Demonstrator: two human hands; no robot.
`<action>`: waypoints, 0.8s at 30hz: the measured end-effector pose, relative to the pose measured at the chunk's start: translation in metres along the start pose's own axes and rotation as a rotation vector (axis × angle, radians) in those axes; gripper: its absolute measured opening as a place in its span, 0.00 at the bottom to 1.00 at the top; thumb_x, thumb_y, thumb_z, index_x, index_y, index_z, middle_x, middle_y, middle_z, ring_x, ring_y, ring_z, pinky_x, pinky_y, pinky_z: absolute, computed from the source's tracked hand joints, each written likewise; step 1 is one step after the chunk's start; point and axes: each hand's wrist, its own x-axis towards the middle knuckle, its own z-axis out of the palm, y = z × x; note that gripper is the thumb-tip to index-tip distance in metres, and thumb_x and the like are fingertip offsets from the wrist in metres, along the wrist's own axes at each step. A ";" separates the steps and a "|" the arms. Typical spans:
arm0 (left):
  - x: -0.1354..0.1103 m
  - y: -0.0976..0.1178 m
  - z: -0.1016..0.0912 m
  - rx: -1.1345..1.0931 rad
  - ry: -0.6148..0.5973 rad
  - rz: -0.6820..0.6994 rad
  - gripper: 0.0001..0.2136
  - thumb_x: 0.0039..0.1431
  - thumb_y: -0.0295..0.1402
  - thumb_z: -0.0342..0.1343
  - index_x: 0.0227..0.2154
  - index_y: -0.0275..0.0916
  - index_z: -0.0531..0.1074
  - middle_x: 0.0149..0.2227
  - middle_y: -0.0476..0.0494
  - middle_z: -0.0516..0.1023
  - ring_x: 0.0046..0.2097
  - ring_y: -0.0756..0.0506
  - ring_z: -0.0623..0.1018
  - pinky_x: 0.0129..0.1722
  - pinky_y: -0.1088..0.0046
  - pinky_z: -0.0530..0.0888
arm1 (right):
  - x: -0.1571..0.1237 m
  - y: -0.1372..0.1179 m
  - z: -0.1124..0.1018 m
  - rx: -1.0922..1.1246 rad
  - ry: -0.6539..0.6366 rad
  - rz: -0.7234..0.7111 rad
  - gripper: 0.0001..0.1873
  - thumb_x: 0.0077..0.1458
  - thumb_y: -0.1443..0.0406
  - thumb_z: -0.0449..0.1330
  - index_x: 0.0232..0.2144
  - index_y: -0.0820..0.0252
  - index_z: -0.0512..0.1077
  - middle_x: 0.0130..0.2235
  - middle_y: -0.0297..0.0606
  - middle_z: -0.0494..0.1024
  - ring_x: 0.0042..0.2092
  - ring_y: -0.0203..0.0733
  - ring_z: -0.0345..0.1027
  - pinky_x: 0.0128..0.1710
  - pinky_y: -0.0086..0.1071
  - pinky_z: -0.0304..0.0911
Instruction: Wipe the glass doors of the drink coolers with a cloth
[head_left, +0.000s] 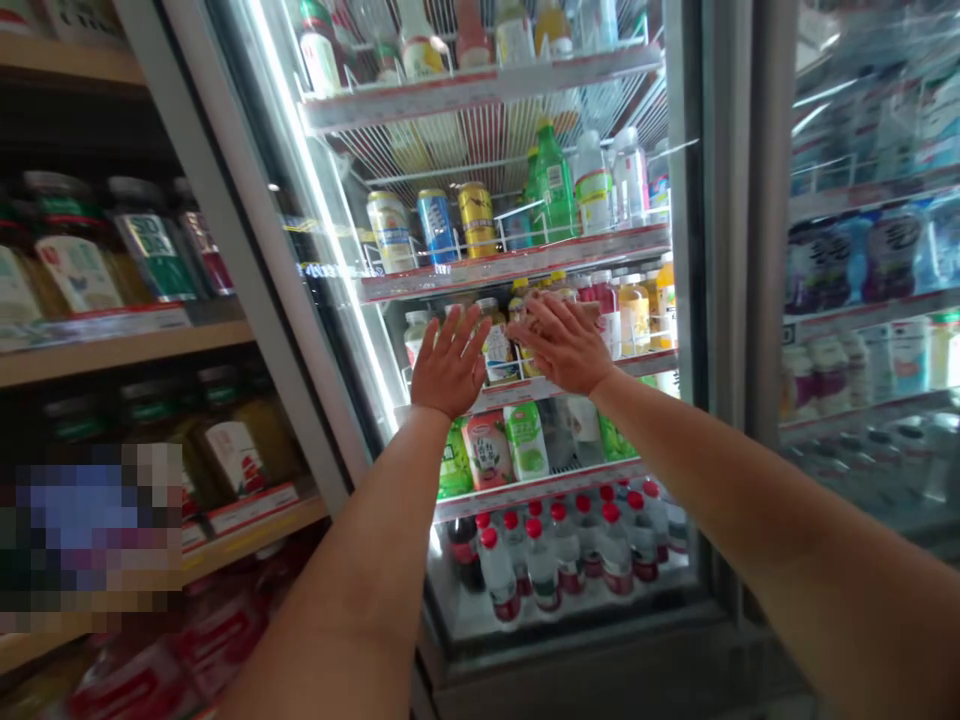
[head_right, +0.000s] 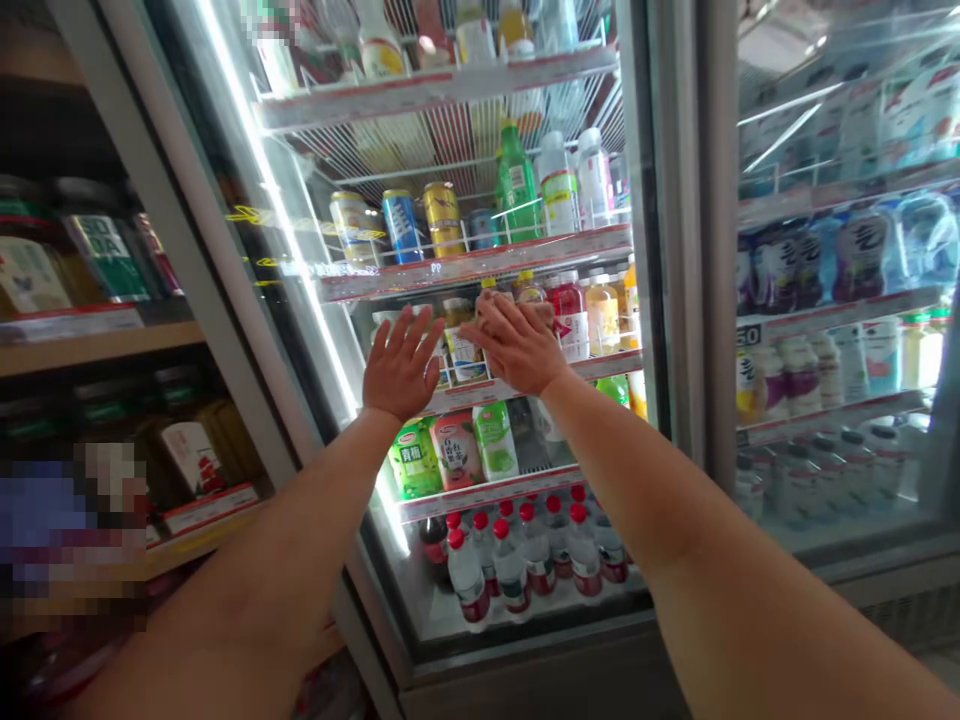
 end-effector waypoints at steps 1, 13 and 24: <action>0.000 0.000 0.000 0.001 0.002 0.001 0.33 0.71 0.30 0.49 0.75 0.47 0.45 0.74 0.44 0.52 0.75 0.39 0.48 0.74 0.48 0.49 | -0.001 0.000 0.000 0.005 -0.022 -0.047 0.25 0.67 0.63 0.55 0.64 0.43 0.68 0.70 0.35 0.64 0.72 0.50 0.54 0.70 0.52 0.53; 0.001 0.000 -0.001 -0.028 -0.020 -0.014 0.30 0.71 0.30 0.48 0.74 0.45 0.51 0.73 0.44 0.53 0.75 0.40 0.47 0.75 0.50 0.46 | -0.003 0.003 0.004 0.063 0.104 0.136 0.12 0.69 0.60 0.53 0.47 0.55 0.74 0.65 0.44 0.68 0.72 0.52 0.52 0.70 0.52 0.55; 0.001 0.000 0.000 -0.003 -0.013 -0.012 0.28 0.72 0.31 0.48 0.72 0.43 0.55 0.73 0.43 0.54 0.75 0.40 0.47 0.75 0.52 0.46 | -0.008 0.004 0.008 0.011 0.101 0.010 0.23 0.68 0.69 0.48 0.61 0.59 0.68 0.68 0.44 0.66 0.73 0.50 0.50 0.71 0.51 0.55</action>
